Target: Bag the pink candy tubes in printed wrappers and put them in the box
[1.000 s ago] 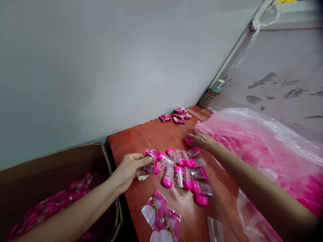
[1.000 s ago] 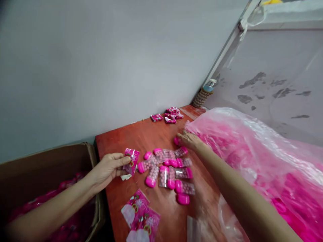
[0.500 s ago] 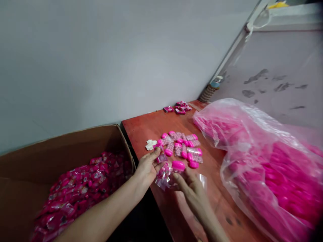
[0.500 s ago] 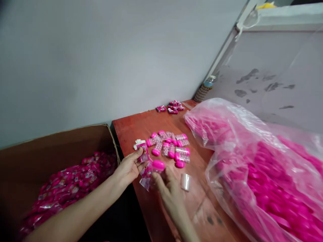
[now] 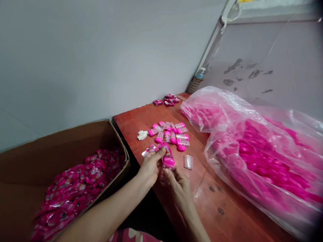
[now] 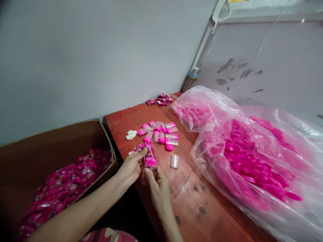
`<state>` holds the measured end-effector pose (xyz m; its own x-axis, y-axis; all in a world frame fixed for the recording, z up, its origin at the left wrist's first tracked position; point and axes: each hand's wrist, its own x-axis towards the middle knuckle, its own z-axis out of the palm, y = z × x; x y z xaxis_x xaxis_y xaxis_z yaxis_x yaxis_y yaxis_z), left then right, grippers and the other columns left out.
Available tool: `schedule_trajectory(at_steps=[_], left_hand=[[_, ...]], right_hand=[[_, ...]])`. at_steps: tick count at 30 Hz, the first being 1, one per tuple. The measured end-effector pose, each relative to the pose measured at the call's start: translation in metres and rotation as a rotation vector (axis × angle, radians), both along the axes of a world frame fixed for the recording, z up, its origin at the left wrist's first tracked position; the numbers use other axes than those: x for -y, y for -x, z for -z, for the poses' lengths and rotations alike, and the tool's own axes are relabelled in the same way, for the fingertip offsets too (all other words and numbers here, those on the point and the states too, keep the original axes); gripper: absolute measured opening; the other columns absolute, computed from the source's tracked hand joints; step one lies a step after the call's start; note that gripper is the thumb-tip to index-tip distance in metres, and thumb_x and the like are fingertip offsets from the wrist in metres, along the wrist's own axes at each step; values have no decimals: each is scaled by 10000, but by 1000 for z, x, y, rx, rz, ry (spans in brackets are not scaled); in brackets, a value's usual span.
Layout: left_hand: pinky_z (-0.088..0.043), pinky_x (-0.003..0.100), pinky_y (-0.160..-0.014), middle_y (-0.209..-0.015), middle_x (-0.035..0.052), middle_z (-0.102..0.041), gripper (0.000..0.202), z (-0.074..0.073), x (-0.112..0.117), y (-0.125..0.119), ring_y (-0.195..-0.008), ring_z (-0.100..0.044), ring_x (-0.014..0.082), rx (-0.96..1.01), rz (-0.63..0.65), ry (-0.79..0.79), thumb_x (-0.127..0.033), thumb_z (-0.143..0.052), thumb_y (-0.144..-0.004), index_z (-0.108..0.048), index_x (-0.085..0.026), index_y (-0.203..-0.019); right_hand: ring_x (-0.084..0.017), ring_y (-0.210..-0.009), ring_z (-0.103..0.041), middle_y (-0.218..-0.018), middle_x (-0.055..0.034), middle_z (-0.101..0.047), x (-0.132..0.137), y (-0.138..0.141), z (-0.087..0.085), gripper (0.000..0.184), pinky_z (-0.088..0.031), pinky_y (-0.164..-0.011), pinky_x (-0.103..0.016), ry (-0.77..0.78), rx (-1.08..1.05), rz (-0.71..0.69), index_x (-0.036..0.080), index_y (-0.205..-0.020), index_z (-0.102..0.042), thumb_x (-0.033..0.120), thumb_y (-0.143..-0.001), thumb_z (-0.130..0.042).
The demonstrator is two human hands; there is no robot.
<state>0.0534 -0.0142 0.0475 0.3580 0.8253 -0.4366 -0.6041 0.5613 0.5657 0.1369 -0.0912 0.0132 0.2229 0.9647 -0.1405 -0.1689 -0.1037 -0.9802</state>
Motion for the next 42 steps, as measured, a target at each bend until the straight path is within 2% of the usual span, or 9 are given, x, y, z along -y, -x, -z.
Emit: schedule_trajectory(at_steps=[4,9,15,20,26,32,37,39,42], left_hand=[[-449,219,-527,-602,17,-600,249,-1,3,5,-518,-558,102,-52,133,-197,-268,-730,-637,-608,-89,-761],[-431,210,-525,-672,22,-629,315,5,4,7,-534,-564,100,-123,203,-310,-204,-760,-585,-616,-104,-847],[-413,226,-439,-554,38,-603,241,9,3,7,-436,-523,105,-187,383,-279,-295,-727,-616,-631,-76,-640],[-418,251,-404,-468,28,-574,251,6,-3,9,-380,-517,128,-229,526,-342,-327,-695,-648,-637,-87,-607],[-435,229,-452,-510,41,-612,222,13,2,2,-442,-550,124,-324,366,-338,-291,-734,-602,-651,-85,-601],[-451,278,-442,-479,51,-590,247,11,4,10,-415,-547,151,-182,550,-297,-298,-678,-673,-639,-67,-597],[-483,247,-607,-590,58,-653,177,18,5,9,-555,-599,131,-288,310,-238,-227,-752,-591,-649,-83,-582],[-473,247,-545,-562,46,-638,193,20,8,6,-504,-579,127,-301,275,-239,-253,-746,-600,-644,-89,-584],[-450,266,-472,-513,42,-600,221,19,12,7,-445,-549,137,-254,412,-276,-285,-703,-651,-641,-79,-599]], right_hand=[[-137,-603,-533,-673,1,-548,0,-2,-4,231,-489,-543,-264,-7,-51,22,172,-785,-574,402,-772,-589],[-143,-644,-542,-695,7,-565,3,-4,1,229,-481,-560,-244,-52,55,61,192,-872,-575,403,-783,-576],[-141,-578,-553,-669,2,-568,6,-7,5,234,-490,-519,-257,-26,115,91,185,-854,-561,411,-794,-559],[-109,-474,-525,-635,18,-552,3,-10,2,232,-452,-435,-230,-39,-133,-50,186,-789,-539,418,-800,-546],[-117,-499,-513,-590,23,-545,3,-13,5,227,-434,-458,-223,-7,167,125,189,-788,-555,414,-769,-588],[-100,-437,-514,-615,15,-544,3,-19,5,247,-391,-366,-194,7,-147,-149,179,-748,-531,421,-796,-542],[-103,-470,-497,-566,27,-530,2,-15,8,188,-406,-436,-201,-38,308,66,206,-727,-570,387,-777,-578],[-101,-461,-496,-563,29,-531,1,-16,9,199,-406,-425,-200,-34,246,33,201,-723,-566,391,-782,-571],[-95,-439,-509,-581,29,-542,1,-20,10,244,-412,-379,-194,-4,-80,-105,178,-729,-550,416,-780,-570]])
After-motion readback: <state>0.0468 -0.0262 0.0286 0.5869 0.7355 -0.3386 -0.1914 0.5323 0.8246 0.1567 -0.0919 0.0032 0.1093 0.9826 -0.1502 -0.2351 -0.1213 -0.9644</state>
